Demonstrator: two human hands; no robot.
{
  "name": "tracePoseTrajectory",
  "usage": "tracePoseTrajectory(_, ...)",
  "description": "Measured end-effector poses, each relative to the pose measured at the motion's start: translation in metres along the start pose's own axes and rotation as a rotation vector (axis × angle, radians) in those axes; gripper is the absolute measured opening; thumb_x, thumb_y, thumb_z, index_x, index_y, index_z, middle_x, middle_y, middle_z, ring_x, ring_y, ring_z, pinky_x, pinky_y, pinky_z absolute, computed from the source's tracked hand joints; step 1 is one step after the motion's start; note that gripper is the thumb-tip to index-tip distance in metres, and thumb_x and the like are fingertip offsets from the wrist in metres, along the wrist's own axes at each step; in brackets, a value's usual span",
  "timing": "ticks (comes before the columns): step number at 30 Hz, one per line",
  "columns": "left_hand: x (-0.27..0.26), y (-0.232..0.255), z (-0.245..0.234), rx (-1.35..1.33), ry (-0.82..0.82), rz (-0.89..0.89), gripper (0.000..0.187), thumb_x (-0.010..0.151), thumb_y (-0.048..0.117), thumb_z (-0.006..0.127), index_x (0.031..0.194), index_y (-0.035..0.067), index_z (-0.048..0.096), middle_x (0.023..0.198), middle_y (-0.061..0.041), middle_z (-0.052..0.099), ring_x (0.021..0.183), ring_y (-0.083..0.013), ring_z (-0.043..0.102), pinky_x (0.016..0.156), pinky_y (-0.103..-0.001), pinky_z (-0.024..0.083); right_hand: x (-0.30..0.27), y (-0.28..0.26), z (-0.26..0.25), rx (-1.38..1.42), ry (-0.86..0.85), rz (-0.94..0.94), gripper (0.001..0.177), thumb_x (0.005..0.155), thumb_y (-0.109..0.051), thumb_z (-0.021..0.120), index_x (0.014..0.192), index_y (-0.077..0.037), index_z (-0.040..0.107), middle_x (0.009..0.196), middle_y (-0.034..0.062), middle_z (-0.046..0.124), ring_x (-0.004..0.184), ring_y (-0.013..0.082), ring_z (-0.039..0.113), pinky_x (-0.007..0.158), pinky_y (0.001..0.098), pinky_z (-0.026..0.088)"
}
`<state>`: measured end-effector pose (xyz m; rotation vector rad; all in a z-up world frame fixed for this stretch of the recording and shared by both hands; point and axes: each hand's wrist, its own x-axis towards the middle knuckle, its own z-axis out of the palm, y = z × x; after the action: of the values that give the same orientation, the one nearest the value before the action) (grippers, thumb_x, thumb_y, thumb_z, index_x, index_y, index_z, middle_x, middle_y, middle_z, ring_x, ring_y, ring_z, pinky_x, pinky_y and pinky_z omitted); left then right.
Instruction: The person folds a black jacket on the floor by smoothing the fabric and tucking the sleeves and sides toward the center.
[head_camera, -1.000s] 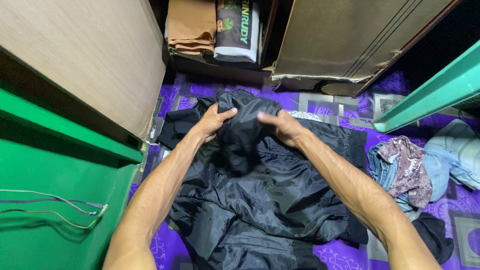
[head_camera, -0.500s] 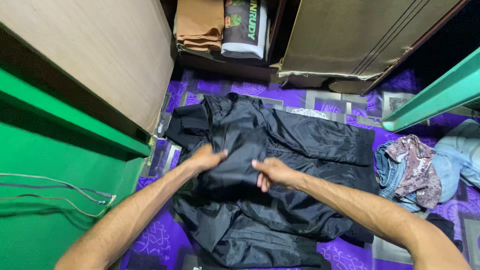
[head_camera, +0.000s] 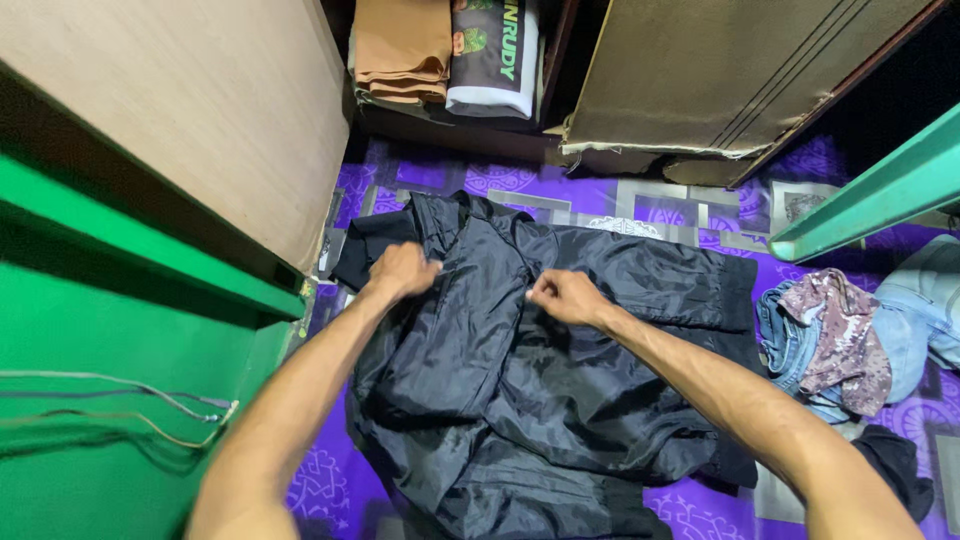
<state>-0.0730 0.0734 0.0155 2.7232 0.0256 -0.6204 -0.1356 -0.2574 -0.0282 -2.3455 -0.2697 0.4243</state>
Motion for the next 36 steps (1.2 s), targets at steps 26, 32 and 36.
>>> tracePoseTrajectory(26,0.129,0.006,0.132,0.011,0.241,0.033,0.032,0.088,0.032,0.073,0.105,0.006,0.071,0.102,-0.022,0.074,0.103,-0.0402,0.071,0.093,-0.052,0.052,0.021,0.011,0.082,-0.493,0.458,0.118,0.069,0.098,-0.054,0.053,0.157,-0.02,0.041,0.166,0.013,0.029,0.152,0.0404,0.024,0.117,0.0625,0.024)
tracePoseTrajectory(32,0.128,0.0,0.124,-0.118,0.262,0.144,0.021,0.093,0.027,0.068,0.099,0.007,0.071,0.094,-0.023,0.073,0.093,-0.0435,0.07,0.081,-0.054,0.053,0.019,0.005,0.079,-0.487,0.467,0.118,0.069,0.097,-0.052,0.055,0.156,-0.019,0.041,0.166,0.0123,0.03,0.152,0.0394,0.025,0.117,0.0622,0.024)
tracePoseTrajectory(36,0.127,-0.022,0.098,-0.595,0.295,0.288,0.022,0.092,0.027,0.073,0.09,0.007,0.067,0.079,-0.014,0.073,0.073,-0.0272,0.072,0.068,-0.04,0.055,0.018,0.002,0.079,-0.482,0.493,0.107,0.069,0.096,-0.051,0.056,0.156,-0.02,0.043,0.165,0.0117,0.031,0.151,0.0391,0.026,0.116,0.0617,0.025)
